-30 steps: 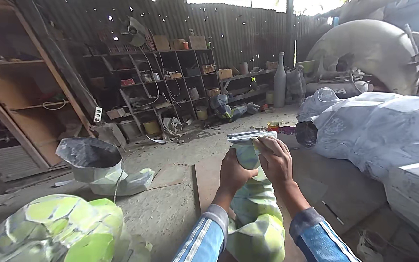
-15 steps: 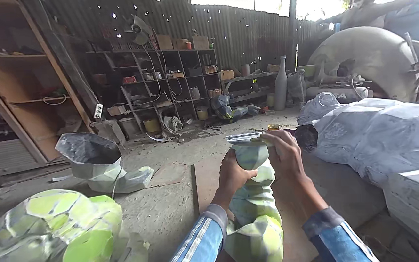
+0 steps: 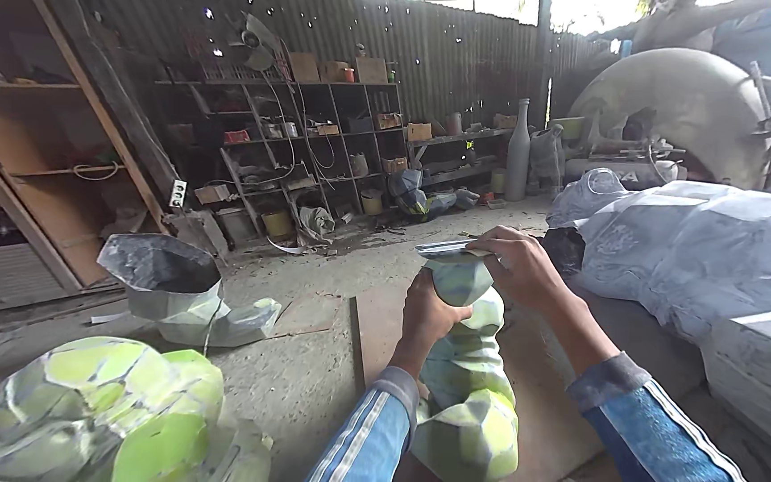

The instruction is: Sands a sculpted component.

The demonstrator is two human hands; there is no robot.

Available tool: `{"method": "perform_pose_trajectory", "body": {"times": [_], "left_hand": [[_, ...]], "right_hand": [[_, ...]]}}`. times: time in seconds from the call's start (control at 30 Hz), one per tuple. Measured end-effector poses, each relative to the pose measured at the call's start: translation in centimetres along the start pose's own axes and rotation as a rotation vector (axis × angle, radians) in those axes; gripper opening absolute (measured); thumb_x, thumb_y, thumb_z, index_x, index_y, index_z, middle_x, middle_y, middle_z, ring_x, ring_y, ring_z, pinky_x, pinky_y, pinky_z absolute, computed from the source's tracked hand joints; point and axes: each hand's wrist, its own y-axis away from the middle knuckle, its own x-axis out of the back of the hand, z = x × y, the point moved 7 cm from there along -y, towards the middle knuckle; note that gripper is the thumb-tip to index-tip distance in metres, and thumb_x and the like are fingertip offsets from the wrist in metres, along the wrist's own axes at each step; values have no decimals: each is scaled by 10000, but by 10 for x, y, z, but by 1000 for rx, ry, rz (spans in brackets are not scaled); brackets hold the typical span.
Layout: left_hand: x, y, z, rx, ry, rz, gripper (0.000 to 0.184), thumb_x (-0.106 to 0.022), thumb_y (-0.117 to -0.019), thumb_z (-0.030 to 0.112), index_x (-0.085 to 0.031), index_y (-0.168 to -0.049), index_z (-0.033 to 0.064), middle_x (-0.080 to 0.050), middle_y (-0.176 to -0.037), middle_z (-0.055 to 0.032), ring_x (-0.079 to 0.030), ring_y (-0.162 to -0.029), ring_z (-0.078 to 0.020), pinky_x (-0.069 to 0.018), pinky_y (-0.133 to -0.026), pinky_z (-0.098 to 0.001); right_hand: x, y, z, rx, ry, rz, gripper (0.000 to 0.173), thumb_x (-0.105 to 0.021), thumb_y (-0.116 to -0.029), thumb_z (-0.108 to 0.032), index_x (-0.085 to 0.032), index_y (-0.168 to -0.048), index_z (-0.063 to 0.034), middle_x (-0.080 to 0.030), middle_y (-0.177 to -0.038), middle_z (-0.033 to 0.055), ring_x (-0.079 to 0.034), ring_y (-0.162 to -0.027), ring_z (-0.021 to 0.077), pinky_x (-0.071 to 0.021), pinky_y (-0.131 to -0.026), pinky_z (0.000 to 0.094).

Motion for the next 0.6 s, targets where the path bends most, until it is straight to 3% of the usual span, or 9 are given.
{"method": "perform_pose_trajectory", "body": {"times": [0.23, 0.37, 0.6], "left_hand": [[1, -1, -4, 8, 5, 11, 913, -982, -520, 515, -587, -1234, 104, -667, -1125, -100, -677, -1010, -261, -584, -828, -527], [1, -2, -6, 0, 23, 21, 905, -980, -517, 515, -588, -1227, 111, -666, -1109, -91, -680, -997, -251, -588, -815, -524], [3, 1, -4, -23, 16, 31, 924, -969, -525, 532, -589, -1239, 86, -669, -1108, -117, -677, -1003, -281, -581, -821, -541]], "right_hand": [[-21, 32, 4, 30, 71, 202, 354, -545, -968, -107, -753, -1240, -198, -702, -1219, -26, -637, -1153, 130, -526, -1015, 394], [-17, 30, 4, 7, 13, 319, 338, -553, -985, -98, -746, -1252, -174, -693, -1244, 2, -641, -1153, 132, -545, -986, 373], [-37, 33, -1, 31, 121, 321, 341, -570, -972, -81, -749, -1247, -172, -681, -1265, 38, -631, -1184, 183, -555, -973, 374]]}}
